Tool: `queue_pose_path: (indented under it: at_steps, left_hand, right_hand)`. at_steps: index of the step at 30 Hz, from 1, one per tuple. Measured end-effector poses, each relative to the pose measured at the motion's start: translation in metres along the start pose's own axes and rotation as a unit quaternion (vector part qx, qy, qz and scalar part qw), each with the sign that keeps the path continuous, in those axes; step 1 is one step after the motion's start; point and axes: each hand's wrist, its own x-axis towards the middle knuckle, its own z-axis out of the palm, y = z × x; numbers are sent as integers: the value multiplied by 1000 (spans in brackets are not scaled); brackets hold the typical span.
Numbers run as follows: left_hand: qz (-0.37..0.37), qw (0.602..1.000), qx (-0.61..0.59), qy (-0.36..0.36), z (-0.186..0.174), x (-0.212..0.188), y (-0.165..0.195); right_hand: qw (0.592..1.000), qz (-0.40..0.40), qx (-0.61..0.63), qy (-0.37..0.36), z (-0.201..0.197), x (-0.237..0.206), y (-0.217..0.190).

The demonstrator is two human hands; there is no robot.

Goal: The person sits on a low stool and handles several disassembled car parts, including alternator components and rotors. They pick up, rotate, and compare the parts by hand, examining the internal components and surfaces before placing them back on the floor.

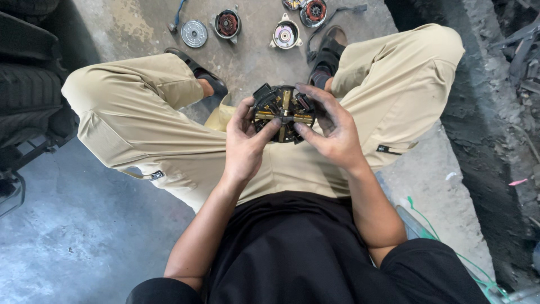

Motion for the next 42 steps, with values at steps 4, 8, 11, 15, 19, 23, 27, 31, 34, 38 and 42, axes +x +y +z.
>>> queue_pose_path:
  at_steps: [4, 8, 11, 15, 19, 23, 27, 31, 34, 38, 42]
  left_hand:
    - [1, 1000, 8, 1, 0, 0, -2]
    - [2, 1000, 3, -7, -1, -1, -1]
    - [-12, 1000, -26, 6, 0, 0, 0]
    - [-17, 999, -27, 29, 3, 2, 1]
    - [8, 999, 12, 31, 7, 2, 5]
    - [7, 999, 22, 35, 9, 2, 8]
    - [8, 999, 30, 40, 11, 1, 9]
    - [-2, 999, -3, 45, 11, 3, 8]
    - [-24, 997, -63, 44, 9, 6, 8]
    - [-58, 991, -116, 42, 5, 8, 8]
    - [-44, 992, -112, 43, 5, 9, 4]
  right_hand:
    - [1000, -1, 1, 2, 0, -1, 1]
    - [1000, -6, 7, 4, -1, -1, 1]
    - [1000, -13, 15, 4, -1, -1, 1]
    - [1000, -12, 12, 1, 0, -1, 3]
    - [1000, -26, 6, -10, 2, -1, 5]
    - [999, -31, 9, -13, 2, -1, 5]
    - [1000, -23, 2, -13, 2, -1, 3]
    - [999, -33, -1, -11, 4, 0, 3]
    - [999, -43, -14, -12, 7, 1, 2]
    - [998, -45, -50, -14, 11, 3, -4]
    - [986, -106, -124, -7, 13, 9, -18]
